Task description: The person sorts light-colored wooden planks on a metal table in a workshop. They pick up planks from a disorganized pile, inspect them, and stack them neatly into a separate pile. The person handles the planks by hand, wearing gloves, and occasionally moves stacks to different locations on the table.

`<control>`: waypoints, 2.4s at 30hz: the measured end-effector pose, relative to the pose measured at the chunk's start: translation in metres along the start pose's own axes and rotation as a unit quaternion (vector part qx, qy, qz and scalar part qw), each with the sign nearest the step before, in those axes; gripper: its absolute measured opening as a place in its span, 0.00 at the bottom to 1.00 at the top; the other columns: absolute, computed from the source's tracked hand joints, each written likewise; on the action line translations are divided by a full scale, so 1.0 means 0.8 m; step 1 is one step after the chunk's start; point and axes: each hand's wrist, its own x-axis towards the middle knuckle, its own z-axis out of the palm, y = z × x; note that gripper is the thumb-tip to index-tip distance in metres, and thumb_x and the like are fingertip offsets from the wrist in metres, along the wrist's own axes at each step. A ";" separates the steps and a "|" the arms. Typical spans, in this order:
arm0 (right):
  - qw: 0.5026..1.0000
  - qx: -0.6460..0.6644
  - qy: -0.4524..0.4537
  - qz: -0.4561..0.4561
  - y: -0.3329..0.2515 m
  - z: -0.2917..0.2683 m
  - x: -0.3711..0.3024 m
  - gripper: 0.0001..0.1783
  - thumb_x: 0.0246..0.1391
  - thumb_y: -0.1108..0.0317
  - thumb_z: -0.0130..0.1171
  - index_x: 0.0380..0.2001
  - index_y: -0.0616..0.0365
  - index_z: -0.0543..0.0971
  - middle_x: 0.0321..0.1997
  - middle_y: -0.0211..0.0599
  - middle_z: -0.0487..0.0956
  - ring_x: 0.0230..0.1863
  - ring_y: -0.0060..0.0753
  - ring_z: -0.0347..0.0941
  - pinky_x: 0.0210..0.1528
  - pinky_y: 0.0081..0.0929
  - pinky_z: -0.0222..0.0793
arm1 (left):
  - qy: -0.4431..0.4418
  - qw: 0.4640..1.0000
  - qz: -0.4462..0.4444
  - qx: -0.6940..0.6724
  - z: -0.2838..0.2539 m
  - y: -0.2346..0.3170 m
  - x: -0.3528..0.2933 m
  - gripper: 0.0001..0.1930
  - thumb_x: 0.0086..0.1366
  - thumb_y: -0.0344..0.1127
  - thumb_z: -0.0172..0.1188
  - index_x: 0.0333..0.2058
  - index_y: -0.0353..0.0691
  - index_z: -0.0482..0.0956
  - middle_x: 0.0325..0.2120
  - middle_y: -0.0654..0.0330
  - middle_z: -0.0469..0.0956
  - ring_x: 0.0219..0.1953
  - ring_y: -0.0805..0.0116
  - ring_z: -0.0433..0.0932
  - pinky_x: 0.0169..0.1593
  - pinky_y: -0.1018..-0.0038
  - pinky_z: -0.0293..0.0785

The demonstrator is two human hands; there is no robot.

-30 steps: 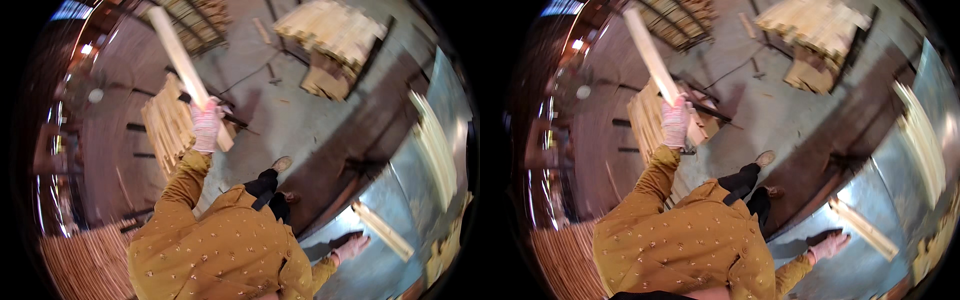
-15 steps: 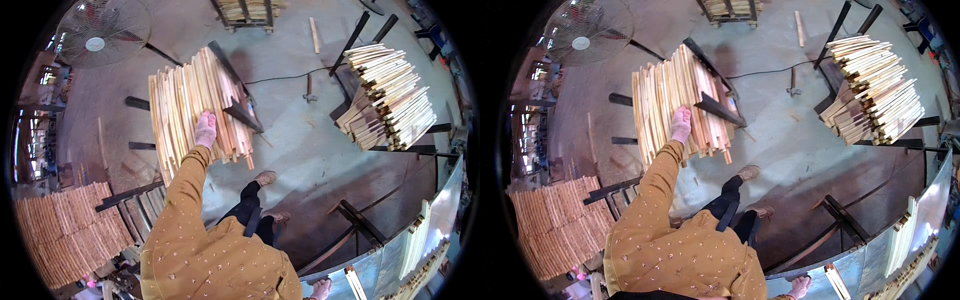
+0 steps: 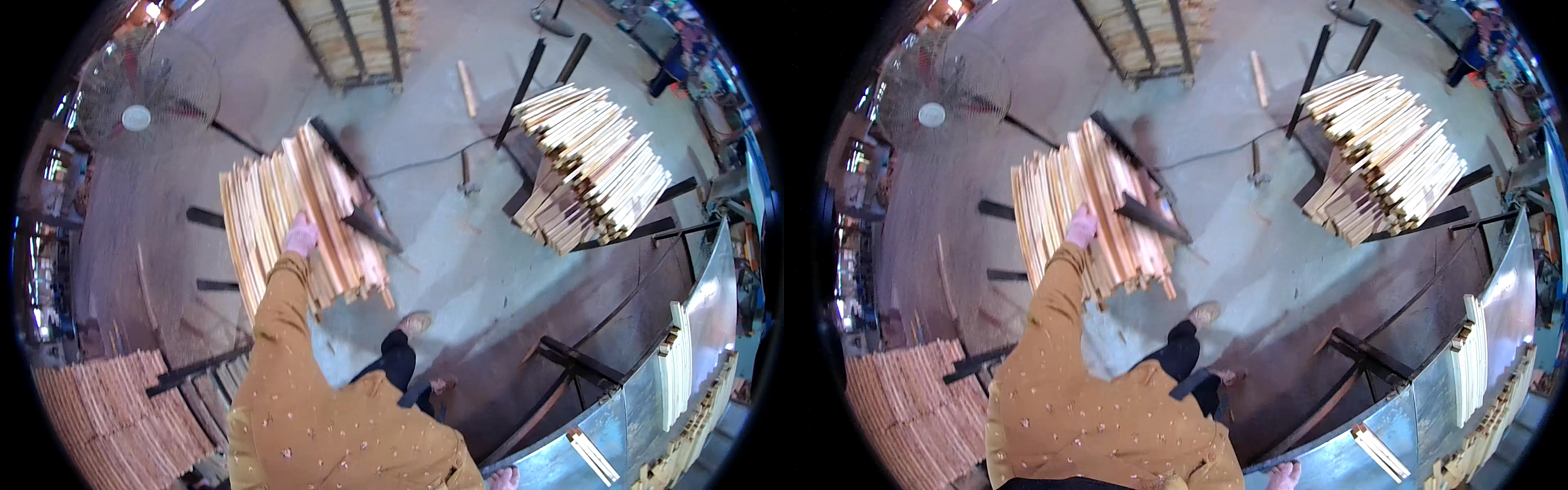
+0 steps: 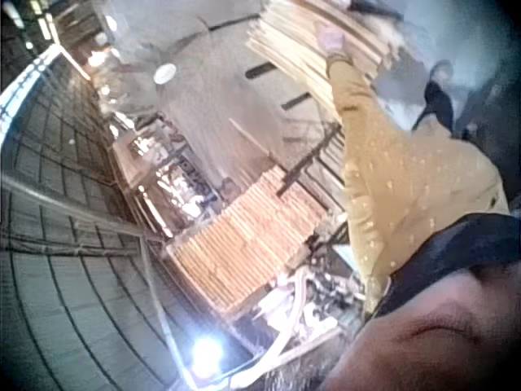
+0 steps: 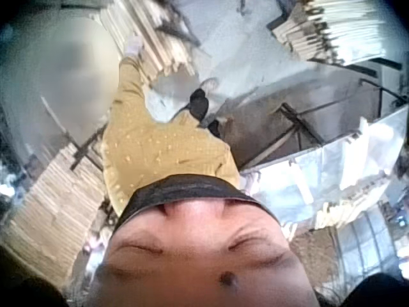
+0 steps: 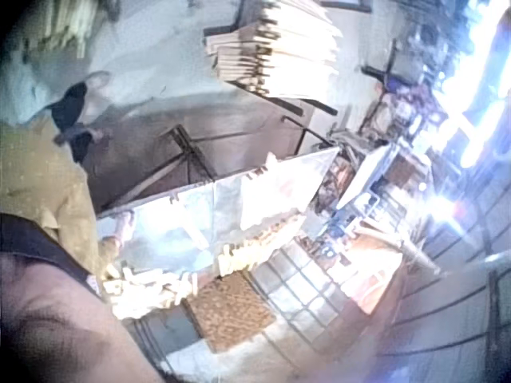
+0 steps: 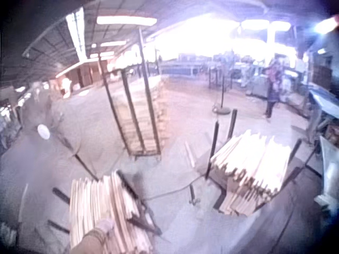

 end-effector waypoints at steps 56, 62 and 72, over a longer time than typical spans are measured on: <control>0.662 -0.077 0.702 0.249 0.388 -0.309 -0.303 0.43 0.46 0.52 0.69 0.63 0.61 0.69 0.64 0.54 0.70 0.65 0.57 0.65 0.71 0.49 0.55 | -0.744 -0.032 0.582 0.326 0.651 -0.203 -1.649 0.43 0.52 0.41 0.73 0.64 0.34 0.64 0.48 0.45 0.82 0.54 0.52 0.78 0.59 0.62 0.73; 0.735 0.077 0.652 0.169 0.329 -0.269 -0.305 0.35 0.48 0.66 0.66 0.61 0.59 0.70 0.56 0.53 0.76 0.56 0.56 0.74 0.61 0.44 0.70 | -0.838 0.128 0.267 0.457 0.596 -0.045 -1.339 0.44 0.55 0.38 0.73 0.68 0.35 0.62 0.49 0.54 0.79 0.46 0.60 0.80 0.54 0.68 0.77; 0.745 0.586 0.200 -0.247 0.119 -0.164 -0.237 0.32 0.54 0.73 0.64 0.64 0.59 0.70 0.47 0.35 0.81 0.42 0.27 0.79 0.43 0.29 0.80 | -0.660 0.167 0.677 0.278 0.467 0.090 -1.065 0.31 0.65 0.44 0.67 0.61 0.36 0.68 0.53 0.50 0.77 0.51 0.56 0.80 0.50 0.62 0.80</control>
